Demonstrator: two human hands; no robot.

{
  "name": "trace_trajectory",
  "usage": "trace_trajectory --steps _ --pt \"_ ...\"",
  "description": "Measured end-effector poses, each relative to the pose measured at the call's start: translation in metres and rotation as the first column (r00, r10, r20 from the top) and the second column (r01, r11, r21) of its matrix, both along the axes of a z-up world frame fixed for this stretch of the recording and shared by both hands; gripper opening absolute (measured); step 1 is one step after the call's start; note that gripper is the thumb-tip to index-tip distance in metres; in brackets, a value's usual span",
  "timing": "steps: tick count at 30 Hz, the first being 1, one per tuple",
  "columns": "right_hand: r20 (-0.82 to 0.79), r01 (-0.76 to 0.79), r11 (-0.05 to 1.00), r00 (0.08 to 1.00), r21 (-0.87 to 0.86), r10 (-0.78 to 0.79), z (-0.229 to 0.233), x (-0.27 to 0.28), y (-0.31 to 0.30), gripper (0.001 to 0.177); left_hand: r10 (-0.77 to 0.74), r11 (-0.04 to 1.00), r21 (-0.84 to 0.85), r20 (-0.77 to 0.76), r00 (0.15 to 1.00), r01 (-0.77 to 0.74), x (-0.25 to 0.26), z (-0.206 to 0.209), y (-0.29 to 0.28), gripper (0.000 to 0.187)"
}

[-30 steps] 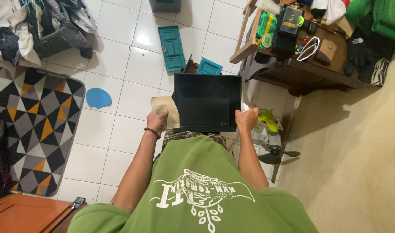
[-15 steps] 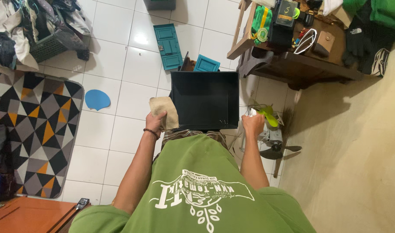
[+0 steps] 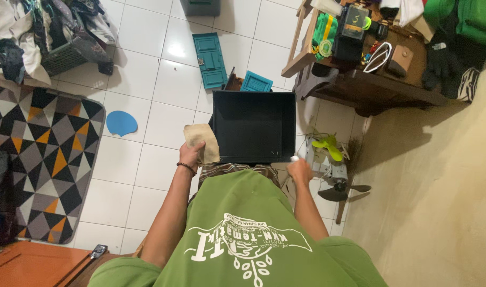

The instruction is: The person sprays a black plastic tray with a cleaning solution and wipes it with a cloth. They rotate the tray to clean different sides and edges, then place it on a wooden table to continue wiping the surface.

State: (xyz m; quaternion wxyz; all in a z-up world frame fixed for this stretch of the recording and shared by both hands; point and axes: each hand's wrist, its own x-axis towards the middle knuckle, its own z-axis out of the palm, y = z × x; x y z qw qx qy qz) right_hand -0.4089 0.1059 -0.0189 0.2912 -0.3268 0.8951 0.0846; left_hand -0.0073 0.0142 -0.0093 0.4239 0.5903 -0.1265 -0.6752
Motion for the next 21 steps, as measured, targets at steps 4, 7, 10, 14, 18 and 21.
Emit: trace_trajectory --steps 4,7,10,14,18,21 --pt "0.042 -0.205 0.978 0.978 -0.029 0.206 -0.005 0.026 -0.008 0.034 0.031 0.999 0.032 0.0 1.0 -0.031 0.004 0.0 0.002 0.034" --pt "0.091 -0.305 0.95 0.947 -0.059 0.309 0.005 0.047 -0.019 0.034 0.046 0.997 0.066 0.031 0.998 -0.048 0.009 0.001 0.006 0.034" --pt "0.165 -0.425 0.903 0.888 -0.069 0.43 0.018 0.067 -0.038 0.038 0.065 0.998 0.024 0.036 0.997 -0.066 0.012 0.0 0.007 0.034" --pt "0.205 -0.521 0.842 0.817 -0.137 0.539 0.035 0.092 -0.052 0.033 0.094 0.996 0.004 0.006 0.996 -0.094 0.018 -0.004 0.01 0.035" --pt "0.252 -0.512 0.853 0.816 -0.102 0.52 0.052 0.104 -0.059 0.037 0.105 0.994 0.013 0.001 0.994 -0.105 0.021 -0.008 0.015 0.035" --pt "0.248 -0.471 0.876 0.841 -0.103 0.481 0.059 0.108 -0.063 0.05 0.11 0.994 -0.013 -0.003 0.994 -0.11 0.024 -0.011 0.012 0.035"
